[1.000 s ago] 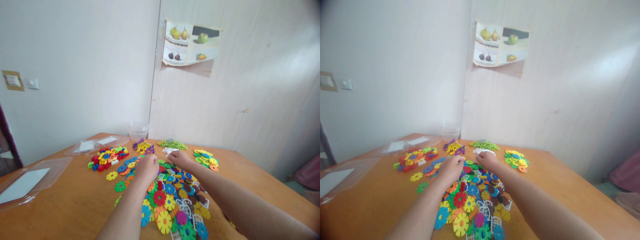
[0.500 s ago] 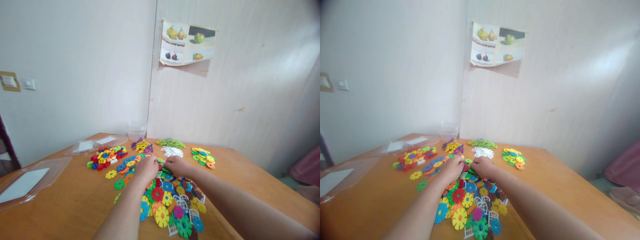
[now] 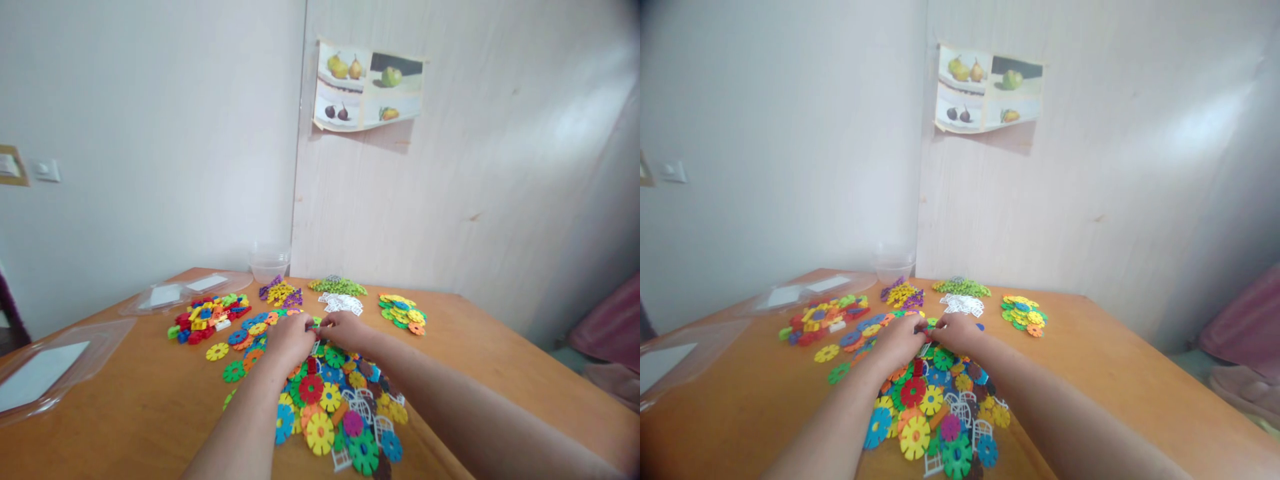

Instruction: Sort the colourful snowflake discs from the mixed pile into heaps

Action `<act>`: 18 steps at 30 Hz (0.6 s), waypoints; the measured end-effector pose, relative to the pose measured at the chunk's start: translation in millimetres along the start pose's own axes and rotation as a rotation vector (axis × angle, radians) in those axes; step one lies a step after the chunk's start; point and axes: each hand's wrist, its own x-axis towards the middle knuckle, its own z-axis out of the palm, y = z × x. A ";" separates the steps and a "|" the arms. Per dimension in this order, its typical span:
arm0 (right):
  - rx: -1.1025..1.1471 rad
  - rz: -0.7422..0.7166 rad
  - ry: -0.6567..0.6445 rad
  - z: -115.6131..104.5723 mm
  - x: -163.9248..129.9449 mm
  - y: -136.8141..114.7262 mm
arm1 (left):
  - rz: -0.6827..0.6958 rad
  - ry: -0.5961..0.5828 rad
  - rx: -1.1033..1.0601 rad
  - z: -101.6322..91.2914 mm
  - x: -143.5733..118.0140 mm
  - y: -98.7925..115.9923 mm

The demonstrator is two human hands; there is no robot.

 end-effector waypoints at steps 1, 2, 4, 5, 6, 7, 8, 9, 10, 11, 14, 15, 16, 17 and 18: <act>-0.043 0.005 -0.005 0.9 1.3 -0.7 | 0.002 -0.004 0.000 -0.3 0.3 -0.1; -0.078 0.004 -0.004 1.9 2.3 -1.3 | 0.005 -0.007 0.000 -0.6 0.6 -0.2; -0.107 -0.008 0.012 4.3 3.7 -1.6 | 0.012 -0.016 0.002 -1.2 1.3 -0.3; -0.102 -0.010 0.023 5.9 4.5 -1.1 | 0.014 -0.020 0.004 -1.6 1.7 -0.3; -0.090 -0.007 0.039 7.7 5.5 -0.4 | 0.016 -0.025 0.005 -1.9 1.9 -0.3; -0.076 0.000 0.056 9.6 6.6 0.5 | 0.017 -0.029 0.006 -2.2 2.1 -0.3; -0.063 0.007 0.076 11.5 7.8 1.5 | 0.019 -0.031 0.006 -2.5 2.1 -0.3; -0.047 0.012 0.095 13.2 8.8 2.3 | 0.020 -0.033 0.007 -2.8 2.1 -0.3; -0.022 0.012 0.113 14.5 9.4 2.9 | 0.019 -0.034 0.008 -3.1 2.0 -0.3; 0.014 0.007 0.126 15.4 9.5 3.2 | 0.019 -0.034 0.008 -3.4 1.9 -0.2; 0.168 0.003 0.138 13.6 5.6 2.4 | 0.015 -0.035 0.010 -4.4 1.3 0.2; 0.217 0.009 0.143 11.2 2.9 2.2 | 0.014 -0.037 0.010 -4.7 1.2 0.3; 0.258 0.015 0.154 7.8 -0.2 2.6 | 0.015 -0.040 0.008 -4.9 0.9 0.4; 0.296 0.020 0.173 3.6 -3.4 3.8 | 0.017 -0.043 0.007 -4.9 0.7 0.4; 0.332 0.020 0.196 -1.6 -6.4 6.4 | 0.021 -0.044 0.003 -4.9 0.4 0.4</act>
